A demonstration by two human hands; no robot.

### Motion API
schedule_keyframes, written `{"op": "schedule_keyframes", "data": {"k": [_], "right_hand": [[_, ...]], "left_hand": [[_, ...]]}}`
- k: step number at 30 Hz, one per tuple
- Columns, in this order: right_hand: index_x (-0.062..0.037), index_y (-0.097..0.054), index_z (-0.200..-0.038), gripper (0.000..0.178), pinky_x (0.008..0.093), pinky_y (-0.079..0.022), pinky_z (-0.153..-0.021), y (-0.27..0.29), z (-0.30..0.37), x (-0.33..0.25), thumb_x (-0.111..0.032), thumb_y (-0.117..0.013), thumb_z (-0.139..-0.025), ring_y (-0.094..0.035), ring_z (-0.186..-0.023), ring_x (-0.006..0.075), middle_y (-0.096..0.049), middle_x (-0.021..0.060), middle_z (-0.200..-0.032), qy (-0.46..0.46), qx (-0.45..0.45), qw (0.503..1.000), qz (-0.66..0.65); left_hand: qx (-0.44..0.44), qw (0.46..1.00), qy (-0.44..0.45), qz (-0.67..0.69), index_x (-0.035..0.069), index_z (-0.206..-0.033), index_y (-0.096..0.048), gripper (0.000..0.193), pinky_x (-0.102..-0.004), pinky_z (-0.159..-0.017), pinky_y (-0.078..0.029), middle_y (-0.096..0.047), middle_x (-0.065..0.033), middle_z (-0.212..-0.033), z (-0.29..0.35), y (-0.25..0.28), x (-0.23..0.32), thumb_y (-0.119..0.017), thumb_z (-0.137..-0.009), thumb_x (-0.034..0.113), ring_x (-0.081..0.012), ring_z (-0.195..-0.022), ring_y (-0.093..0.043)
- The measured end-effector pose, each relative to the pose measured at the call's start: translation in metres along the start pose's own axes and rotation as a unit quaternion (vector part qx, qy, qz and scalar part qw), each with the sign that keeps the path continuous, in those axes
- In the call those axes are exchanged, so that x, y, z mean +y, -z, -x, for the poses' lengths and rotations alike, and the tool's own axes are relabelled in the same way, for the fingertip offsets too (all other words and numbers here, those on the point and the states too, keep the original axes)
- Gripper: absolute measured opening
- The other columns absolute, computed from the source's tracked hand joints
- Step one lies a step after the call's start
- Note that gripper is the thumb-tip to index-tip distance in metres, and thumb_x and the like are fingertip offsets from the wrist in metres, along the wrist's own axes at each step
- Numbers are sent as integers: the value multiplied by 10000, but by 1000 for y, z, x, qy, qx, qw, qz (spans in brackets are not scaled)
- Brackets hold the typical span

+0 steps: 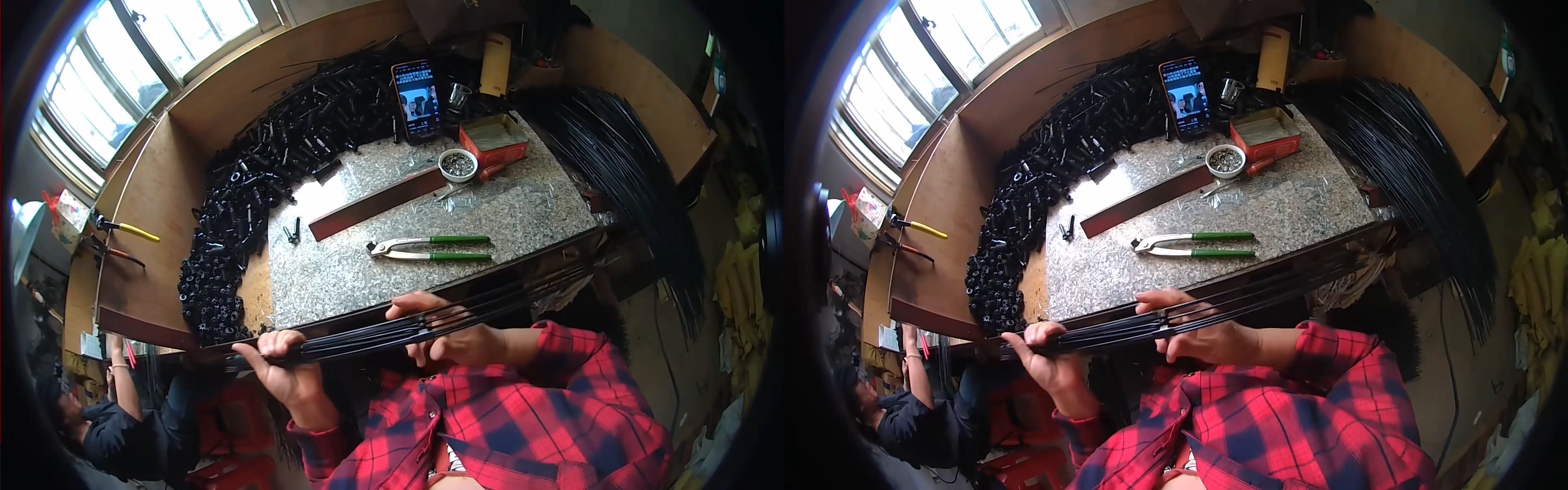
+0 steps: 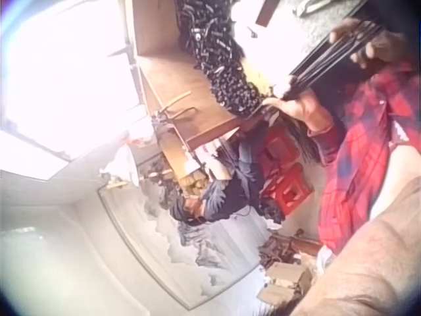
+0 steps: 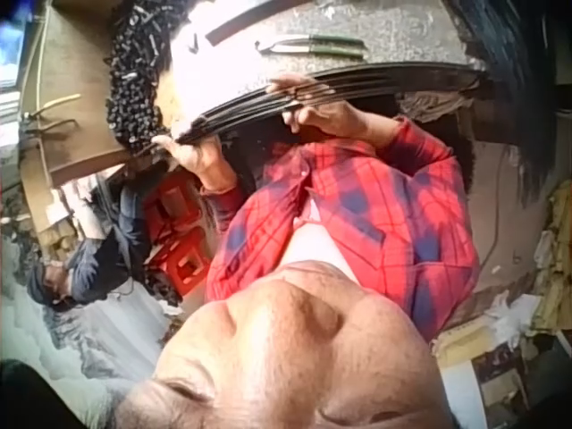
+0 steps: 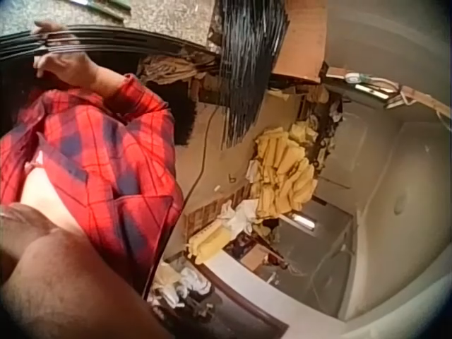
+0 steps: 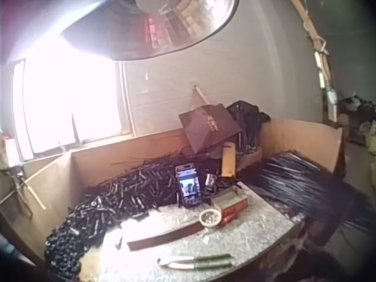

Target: Assembling and securing bundles of wires with connectors at a factory workbench.

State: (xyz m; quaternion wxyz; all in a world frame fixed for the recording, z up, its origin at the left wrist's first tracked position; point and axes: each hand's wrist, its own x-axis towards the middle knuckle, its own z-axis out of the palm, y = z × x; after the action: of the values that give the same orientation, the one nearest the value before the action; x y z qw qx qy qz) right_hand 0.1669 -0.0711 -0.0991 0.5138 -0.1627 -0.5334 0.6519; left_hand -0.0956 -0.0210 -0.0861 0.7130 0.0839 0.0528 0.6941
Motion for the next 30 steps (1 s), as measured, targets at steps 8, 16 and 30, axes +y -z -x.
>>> {"op": "schedule_keyframes", "data": {"k": [8,16,30], "right_hand": [[-2,-586,-888,61,219,-492,-552,5,-35,-103,-45,-579,-844,-588,-638,118,-580,136,-965,11,63,980,188],[-5,-592,-744,246,338,-465,-600,10,-33,-24,-223,-691,-800,-593,-650,229,-579,116,-731,-131,-75,879,453],[14,-617,-853,484,407,-487,-752,6,-46,-8,-467,-650,-803,-610,-837,361,-607,204,-856,-214,-245,821,469]], "left_hand": [[-11,884,383,-270,-22,-1044,-534,805,-414,-835,-481,-635,-141,-842,55,1,-75,-421,-783,731,-285,-859,-614],[-205,797,-41,-567,-5,-1155,-435,454,-251,-713,-479,-563,-77,-886,28,-75,-47,-659,-849,245,-146,-803,-585],[-222,798,-106,-551,-46,-866,-633,82,-211,-623,-452,-622,-91,-829,-1,-125,-28,-667,-791,-53,-108,-719,-570]]}}
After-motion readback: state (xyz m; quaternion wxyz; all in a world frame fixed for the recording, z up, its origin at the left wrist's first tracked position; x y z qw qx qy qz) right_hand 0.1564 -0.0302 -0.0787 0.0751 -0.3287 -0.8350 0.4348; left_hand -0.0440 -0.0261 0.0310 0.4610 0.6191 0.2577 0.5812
